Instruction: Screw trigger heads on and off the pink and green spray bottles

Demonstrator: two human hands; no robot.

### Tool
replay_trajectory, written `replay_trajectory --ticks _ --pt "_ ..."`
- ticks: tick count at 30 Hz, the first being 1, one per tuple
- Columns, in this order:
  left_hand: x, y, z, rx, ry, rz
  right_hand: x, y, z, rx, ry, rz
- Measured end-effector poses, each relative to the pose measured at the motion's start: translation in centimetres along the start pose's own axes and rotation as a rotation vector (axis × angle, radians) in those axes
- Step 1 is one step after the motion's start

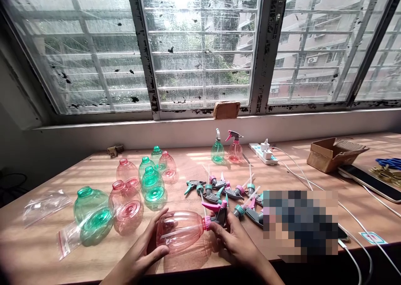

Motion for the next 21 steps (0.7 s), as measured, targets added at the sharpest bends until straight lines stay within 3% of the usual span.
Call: replay_trajectory --ticks 4,11,15,21 --pt "0.4 -0.4 -0.1 -0.012 0.008 0.016 -0.1 0.5 0.2 0.040 -0.009 0.100" --pt "0.8 -2.0 -0.1 0.014 0.014 0.178 -0.4 -0.9 0.1 0.025 0.056 -0.032" --pt "0.7 -2.1 0.0 0.177 0.022 0.233 -0.4 -1.0 0.0 0.016 0.053 -0.015" --pt "0.4 -1.1 0.1 0.495 0.152 0.368 -0.2 -0.7 0.4 0.054 -0.012 0.035"
Point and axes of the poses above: each hand's wrist, its own x-axis towards the middle knuckle, its own z-axis out of the palm, y = z × x, the point moved 6 cm from there along x, towards the middle knuckle, and after that the axes turned 5 degrees about -z, right-handed, at the moved point
